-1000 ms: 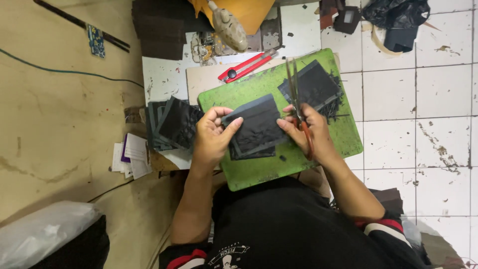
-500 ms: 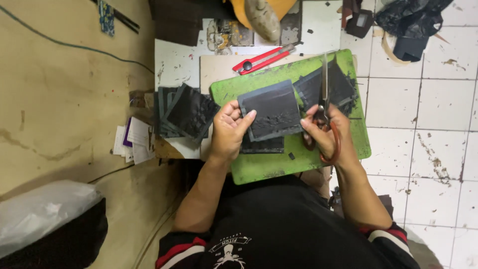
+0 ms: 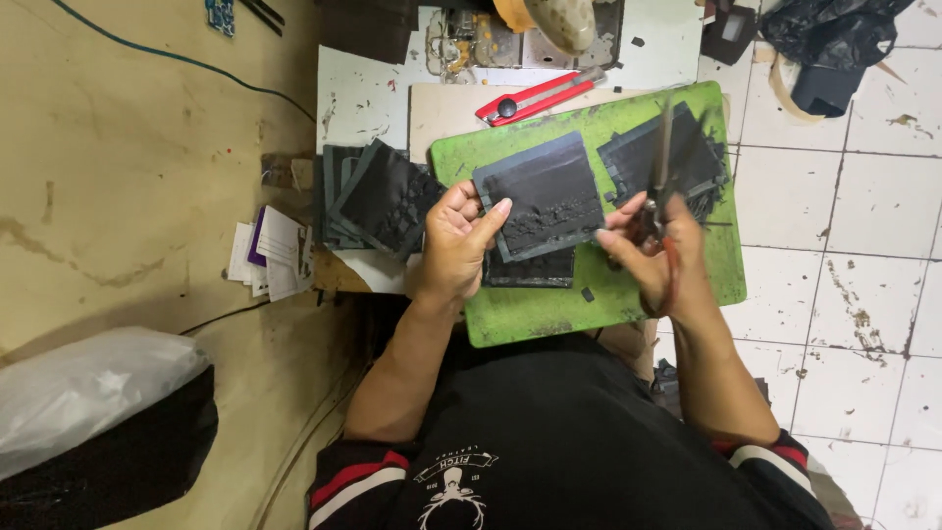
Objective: Trimming the edges of rectangular leather pieces using scissors and a utility knife on a cutting mat.
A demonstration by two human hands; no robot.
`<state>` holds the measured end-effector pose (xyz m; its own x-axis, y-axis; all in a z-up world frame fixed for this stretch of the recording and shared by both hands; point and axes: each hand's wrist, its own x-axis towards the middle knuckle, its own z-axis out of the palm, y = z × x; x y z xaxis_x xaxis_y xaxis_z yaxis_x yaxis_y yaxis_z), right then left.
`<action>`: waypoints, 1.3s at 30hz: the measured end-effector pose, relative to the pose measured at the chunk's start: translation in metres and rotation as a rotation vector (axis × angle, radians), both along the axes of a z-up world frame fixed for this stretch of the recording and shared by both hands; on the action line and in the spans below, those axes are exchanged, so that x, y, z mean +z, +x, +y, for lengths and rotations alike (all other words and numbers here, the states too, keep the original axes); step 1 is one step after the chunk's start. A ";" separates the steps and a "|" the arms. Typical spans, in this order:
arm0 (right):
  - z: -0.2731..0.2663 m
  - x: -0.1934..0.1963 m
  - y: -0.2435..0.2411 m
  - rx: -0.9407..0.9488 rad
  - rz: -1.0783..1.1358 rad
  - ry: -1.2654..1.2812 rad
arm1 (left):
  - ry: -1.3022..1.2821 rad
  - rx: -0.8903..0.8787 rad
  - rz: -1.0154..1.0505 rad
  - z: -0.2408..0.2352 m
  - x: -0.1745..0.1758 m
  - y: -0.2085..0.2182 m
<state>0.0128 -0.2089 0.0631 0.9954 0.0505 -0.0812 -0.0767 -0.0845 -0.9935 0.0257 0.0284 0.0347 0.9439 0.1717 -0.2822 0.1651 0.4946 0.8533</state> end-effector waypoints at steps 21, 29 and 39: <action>-0.003 0.021 0.005 -0.056 0.067 -0.403 | 0.129 0.018 0.047 0.017 -0.019 -0.001; 0.009 -0.010 0.025 -0.070 -0.079 -0.200 | 0.023 -0.033 0.043 0.004 -0.019 -0.013; 0.016 -0.025 0.033 -0.091 -0.054 -0.175 | 0.002 -0.175 0.060 0.012 -0.014 -0.044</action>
